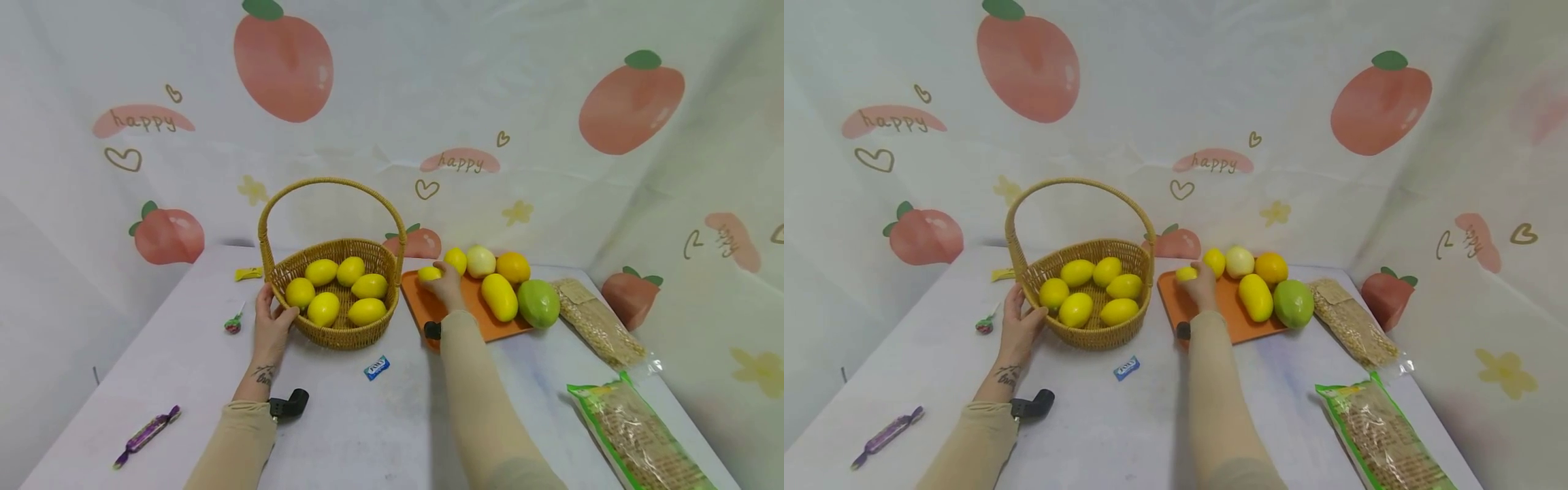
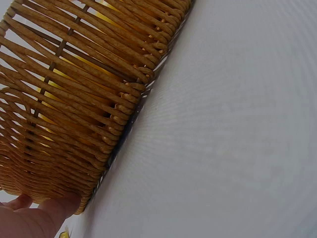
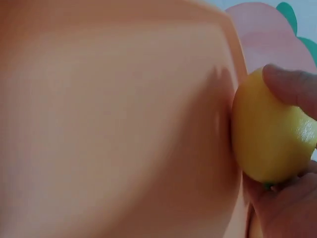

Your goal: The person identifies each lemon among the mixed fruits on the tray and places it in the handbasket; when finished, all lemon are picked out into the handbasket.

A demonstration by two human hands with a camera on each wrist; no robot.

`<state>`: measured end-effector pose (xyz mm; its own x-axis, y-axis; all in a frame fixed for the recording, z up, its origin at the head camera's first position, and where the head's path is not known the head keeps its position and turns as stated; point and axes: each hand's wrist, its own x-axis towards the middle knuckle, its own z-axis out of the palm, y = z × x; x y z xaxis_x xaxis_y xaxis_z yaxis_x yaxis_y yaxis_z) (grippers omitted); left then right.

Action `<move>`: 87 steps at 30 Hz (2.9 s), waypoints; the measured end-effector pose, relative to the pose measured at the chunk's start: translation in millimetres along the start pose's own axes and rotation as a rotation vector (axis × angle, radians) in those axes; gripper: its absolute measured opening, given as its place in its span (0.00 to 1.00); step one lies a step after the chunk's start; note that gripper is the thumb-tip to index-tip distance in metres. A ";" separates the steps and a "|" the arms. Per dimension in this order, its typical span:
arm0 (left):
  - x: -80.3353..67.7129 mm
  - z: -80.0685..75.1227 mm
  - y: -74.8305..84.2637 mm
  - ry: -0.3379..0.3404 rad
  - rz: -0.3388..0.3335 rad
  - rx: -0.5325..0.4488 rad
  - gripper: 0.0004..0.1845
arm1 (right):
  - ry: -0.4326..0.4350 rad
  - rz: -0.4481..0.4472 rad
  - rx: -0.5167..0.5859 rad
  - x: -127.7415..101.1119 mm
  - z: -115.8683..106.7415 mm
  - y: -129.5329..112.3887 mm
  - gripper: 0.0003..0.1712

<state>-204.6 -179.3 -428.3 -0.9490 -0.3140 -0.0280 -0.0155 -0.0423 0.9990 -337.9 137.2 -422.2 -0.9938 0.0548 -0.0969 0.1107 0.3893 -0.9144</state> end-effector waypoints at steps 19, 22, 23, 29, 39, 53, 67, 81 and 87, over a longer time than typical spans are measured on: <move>2.4 -1.0 0.7 -0.008 0.033 0.021 0.42 | -0.021 -0.145 0.321 -26.4 -42.4 -22.6 0.34; 2.3 -0.6 1.2 -0.010 0.028 0.014 0.42 | -0.060 -0.172 0.349 -42.1 -44.5 -24.7 0.34; 2.2 -0.5 1.5 -0.012 0.026 0.011 0.42 | -0.081 -0.181 0.363 -48.5 -44.3 -25.4 0.34; 3.0 -0.8 2.0 -0.002 0.001 0.008 0.42 | -0.221 -0.214 0.433 -81.7 -24.3 -32.2 0.34; 1.5 0.0 -1.1 0.003 0.003 0.001 0.43 | -0.391 -0.310 0.280 -99.4 47.3 -59.6 0.30; -1.7 1.2 7.3 0.000 -0.013 -0.005 0.42 | -0.331 -0.383 0.436 -97.4 47.8 -63.7 0.29; 1.3 -0.3 0.9 -0.002 0.004 -0.013 0.42 | 0.136 -0.220 0.537 -27.2 -24.7 -20.6 0.27; -1.0 -0.4 -1.4 -0.015 -0.015 -0.021 0.42 | 0.077 -0.043 0.108 14.8 -43.2 2.4 0.42; -1.8 0.8 -3.0 -0.012 -0.019 -0.021 0.42 | 0.031 -0.016 0.046 16.1 -34.0 9.1 0.43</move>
<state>-203.1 -177.9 -431.2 -0.9524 -0.3012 -0.0466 -0.0273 -0.0678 0.9973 -352.5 172.9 -418.6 -0.9945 0.0775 -0.0706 0.0934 0.3479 -0.9329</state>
